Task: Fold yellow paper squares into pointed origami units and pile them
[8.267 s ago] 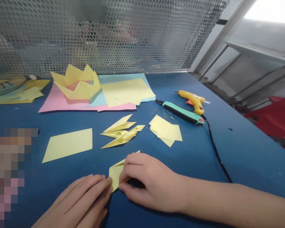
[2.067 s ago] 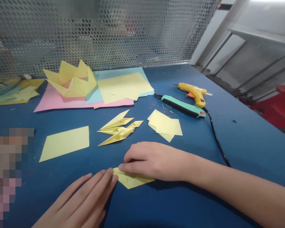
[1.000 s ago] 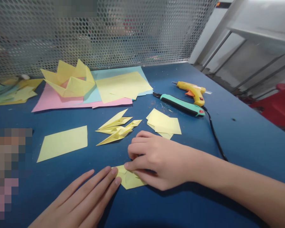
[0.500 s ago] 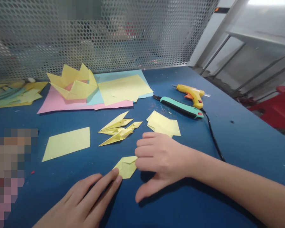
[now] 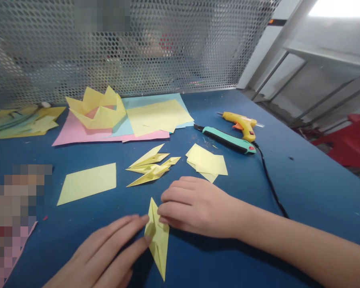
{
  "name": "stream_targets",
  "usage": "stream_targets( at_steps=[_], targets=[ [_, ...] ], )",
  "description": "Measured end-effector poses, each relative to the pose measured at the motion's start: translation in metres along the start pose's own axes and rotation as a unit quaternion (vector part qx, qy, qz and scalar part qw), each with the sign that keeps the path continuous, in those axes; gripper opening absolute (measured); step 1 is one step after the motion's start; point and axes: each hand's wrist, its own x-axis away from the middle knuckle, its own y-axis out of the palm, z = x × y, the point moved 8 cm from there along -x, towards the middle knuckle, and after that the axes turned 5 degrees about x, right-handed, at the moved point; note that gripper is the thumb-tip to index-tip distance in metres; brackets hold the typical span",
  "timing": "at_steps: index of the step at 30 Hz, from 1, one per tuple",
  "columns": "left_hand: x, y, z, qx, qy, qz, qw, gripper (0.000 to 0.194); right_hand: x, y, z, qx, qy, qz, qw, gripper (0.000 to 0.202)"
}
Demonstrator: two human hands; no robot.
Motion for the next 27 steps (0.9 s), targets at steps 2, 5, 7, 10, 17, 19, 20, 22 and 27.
stream_targets(
  at_steps=[2,5,7,10,17,19,20,22,27],
  targets=[
    [-0.003,0.004,-0.001,-0.010,0.012,-0.001,1.000,0.039,-0.001,-0.001,-0.006,-0.012,0.021,0.008,1.000,0.022],
    [-0.004,0.009,-0.008,-0.015,0.001,0.017,1.000,0.037,-0.002,0.009,-0.012,-0.032,0.049,-0.028,0.998,0.039],
    [-0.004,0.016,-0.011,-0.014,-0.008,0.009,1.000,0.037,-0.001,0.017,-0.013,-0.055,0.067,-0.046,0.995,0.045],
    [-0.005,0.018,-0.012,-0.017,0.006,-0.009,1.000,0.042,0.002,0.021,-0.013,-0.082,0.082,-0.035,0.993,0.046],
    [-0.013,0.006,-0.013,-0.033,0.027,-0.038,0.998,0.041,0.003,0.019,-0.011,-0.108,0.127,-0.068,0.984,0.032],
    [-0.011,0.006,-0.014,-0.031,0.013,-0.011,0.999,0.043,0.001,0.014,-0.011,-0.106,0.104,-0.076,0.986,0.022],
    [-0.009,0.008,-0.015,-0.030,0.007,-0.006,1.000,0.043,0.000,0.013,-0.010,-0.102,0.085,-0.082,0.988,0.019],
    [-0.006,0.010,-0.015,-0.027,-0.005,0.013,1.000,0.043,0.000,0.011,-0.009,-0.087,0.041,-0.095,0.991,0.017],
    [-0.007,0.004,-0.012,-0.018,-0.021,0.009,1.000,0.039,0.003,0.010,-0.001,-0.068,-0.016,-0.097,0.993,0.024]
  ],
)
